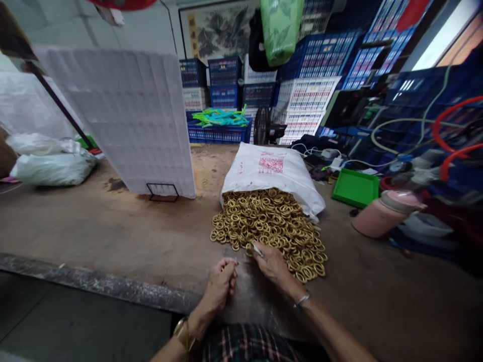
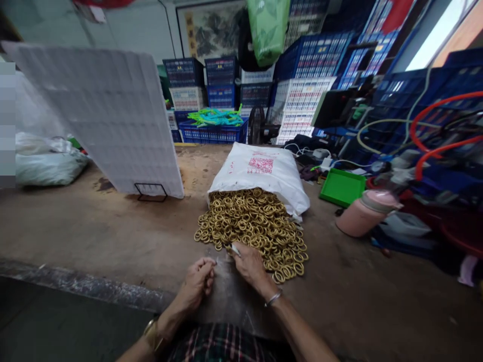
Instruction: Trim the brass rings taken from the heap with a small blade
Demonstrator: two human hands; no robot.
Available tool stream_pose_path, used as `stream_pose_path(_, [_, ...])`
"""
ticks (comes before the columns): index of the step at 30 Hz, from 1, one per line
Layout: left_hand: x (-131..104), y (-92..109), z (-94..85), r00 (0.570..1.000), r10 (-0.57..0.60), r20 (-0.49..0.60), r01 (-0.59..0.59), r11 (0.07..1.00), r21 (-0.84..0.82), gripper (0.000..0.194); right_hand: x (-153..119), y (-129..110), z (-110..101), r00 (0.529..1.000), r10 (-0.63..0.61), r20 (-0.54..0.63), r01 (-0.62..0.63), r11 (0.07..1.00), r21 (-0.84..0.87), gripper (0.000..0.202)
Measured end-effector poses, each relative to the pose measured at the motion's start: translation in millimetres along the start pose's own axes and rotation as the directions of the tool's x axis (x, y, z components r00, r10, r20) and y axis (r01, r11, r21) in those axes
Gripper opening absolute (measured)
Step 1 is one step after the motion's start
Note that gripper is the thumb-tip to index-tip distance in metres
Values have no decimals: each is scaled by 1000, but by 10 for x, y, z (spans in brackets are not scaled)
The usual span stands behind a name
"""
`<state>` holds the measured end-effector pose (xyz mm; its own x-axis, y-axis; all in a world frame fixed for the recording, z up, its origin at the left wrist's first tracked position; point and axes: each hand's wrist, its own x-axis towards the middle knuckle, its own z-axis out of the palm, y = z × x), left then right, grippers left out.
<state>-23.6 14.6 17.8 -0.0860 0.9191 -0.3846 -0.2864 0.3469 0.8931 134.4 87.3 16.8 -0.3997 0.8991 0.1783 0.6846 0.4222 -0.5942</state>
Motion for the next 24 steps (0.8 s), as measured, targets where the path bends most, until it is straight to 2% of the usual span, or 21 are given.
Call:
stream_pose_path(3, [4,40,6,996,68,-51,-65,996,67,37,-12,-119,-27,997,53,59,-66,965,255,32])
stream_pose_path(6, [-9,68,5,991,103,-81,-95,990,100,40,-27,-245,-30,990,79,117,-120,911,394,30])
stream_pose_path(13, [-60,84,3,988,113,-105,-108,993,50,40,-58,-390,15,973,71,219,-164,883,441,31])
stream_pose_path(18, [-80,60,-8,988,138,-71,-129,984,120,31,-80,-418,89,967,70,246,-185,855,485,31])
stream_pose_path(21, [-89,33,-37,985,158,-75,-144,975,167,26,-96,-433,105,948,122,295,-262,825,501,31])
stream_pose_path(24, [-91,-2,-104,952,298,-72,-269,923,274,21,-110,-443,88,891,216,399,-422,718,554,29])
